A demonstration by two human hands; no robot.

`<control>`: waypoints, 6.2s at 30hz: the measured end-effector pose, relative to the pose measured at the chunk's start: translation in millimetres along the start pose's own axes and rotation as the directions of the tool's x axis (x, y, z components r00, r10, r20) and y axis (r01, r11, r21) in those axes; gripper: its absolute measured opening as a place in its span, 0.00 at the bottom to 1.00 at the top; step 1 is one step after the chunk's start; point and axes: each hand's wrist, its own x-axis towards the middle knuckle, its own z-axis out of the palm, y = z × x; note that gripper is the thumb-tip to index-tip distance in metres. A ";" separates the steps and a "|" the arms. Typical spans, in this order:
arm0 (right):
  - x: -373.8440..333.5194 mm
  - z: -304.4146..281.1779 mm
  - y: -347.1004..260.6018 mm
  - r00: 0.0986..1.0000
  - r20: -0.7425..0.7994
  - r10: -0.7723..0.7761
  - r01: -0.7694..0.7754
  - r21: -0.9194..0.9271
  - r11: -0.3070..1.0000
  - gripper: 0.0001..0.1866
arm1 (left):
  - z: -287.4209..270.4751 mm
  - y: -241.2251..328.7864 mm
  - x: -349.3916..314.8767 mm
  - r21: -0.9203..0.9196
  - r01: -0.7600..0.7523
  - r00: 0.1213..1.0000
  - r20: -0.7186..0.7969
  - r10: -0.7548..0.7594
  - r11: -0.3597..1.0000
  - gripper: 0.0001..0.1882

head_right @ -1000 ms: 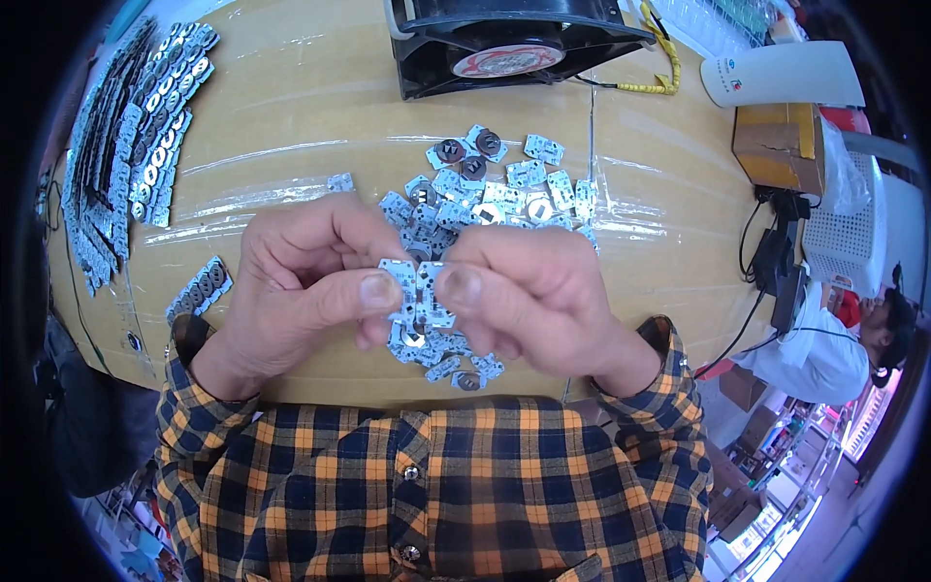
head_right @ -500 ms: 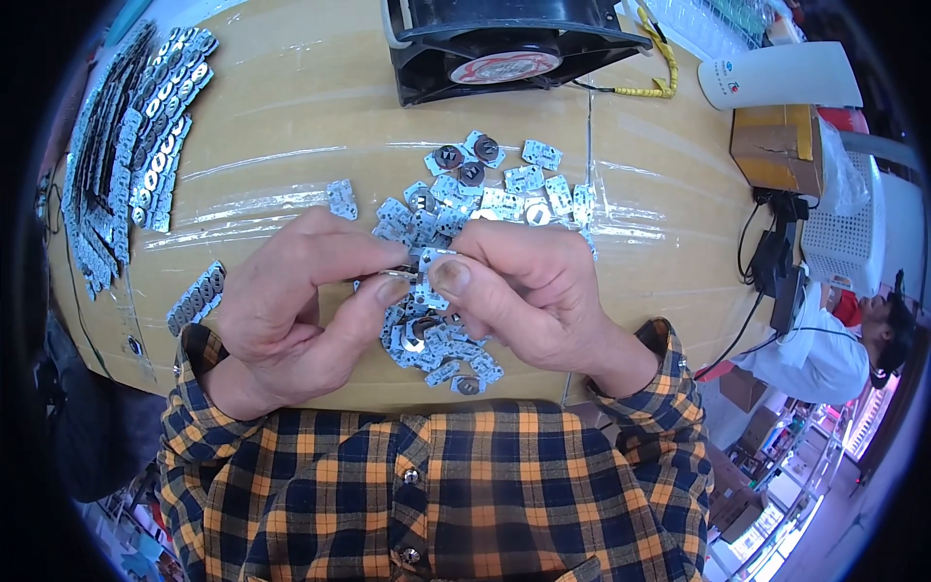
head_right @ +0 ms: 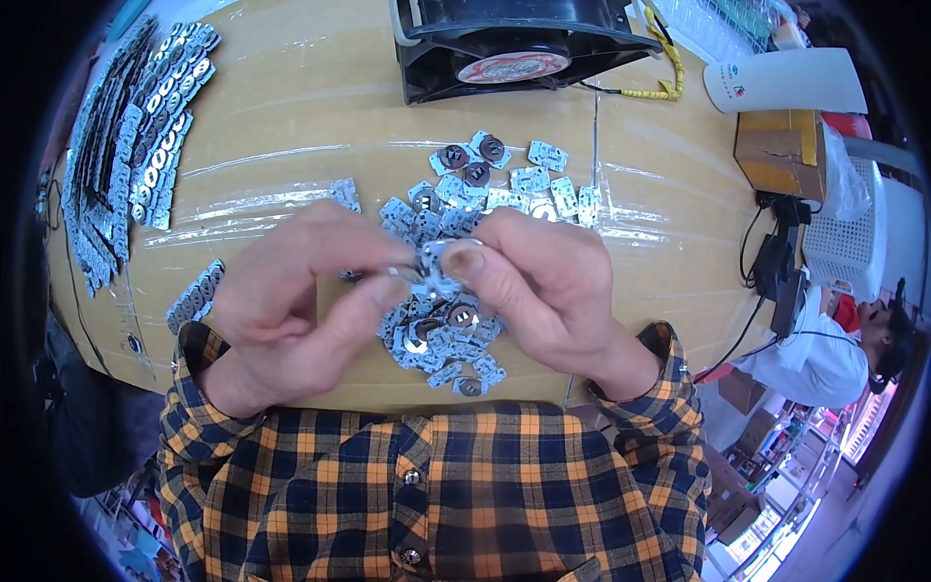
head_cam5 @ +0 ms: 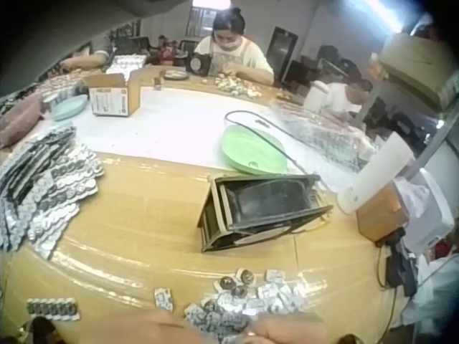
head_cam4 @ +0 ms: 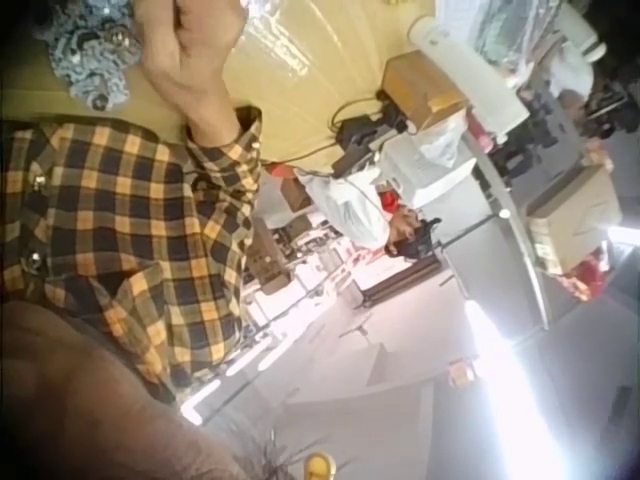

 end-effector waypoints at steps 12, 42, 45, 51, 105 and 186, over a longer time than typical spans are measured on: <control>5.6 -4.8 1.4 1.000 0.022 -0.013 0.012 0.014 1.000 0.15 | 6.5 2.4 -3.3 -0.225 0.351 0.928 -0.041 -0.369 0.909 0.08; -7.3 0.6 -5.0 0.995 0.086 -0.050 0.048 0.025 0.999 0.16 | 0.9 2.4 -4.3 -0.436 0.353 0.933 0.232 -0.275 0.828 0.05; -7.9 0.0 -2.3 0.994 0.093 -0.057 0.055 0.026 0.998 0.16 | 3.9 2.4 -5.5 -0.429 0.360 0.932 0.215 -0.293 0.829 0.05; -9.3 -5.1 1.2 0.997 0.032 -0.073 0.070 0.065 0.995 0.16 | 9.1 -2.9 -4.2 -0.215 0.117 0.992 -0.013 -0.122 0.970 0.11; -0.5 1.2 10.8 0.898 0.003 -0.439 0.437 0.089 0.895 0.15 | -74.0 20.6 -41.2 0.248 -0.033 0.989 -0.130 0.067 0.968 0.16; -2.6 -1.6 -7.0 0.984 -0.022 -0.179 0.171 -0.201 0.965 0.11 | 11.8 1.1 0.0 0.379 -0.155 0.985 -0.014 0.173 0.912 0.15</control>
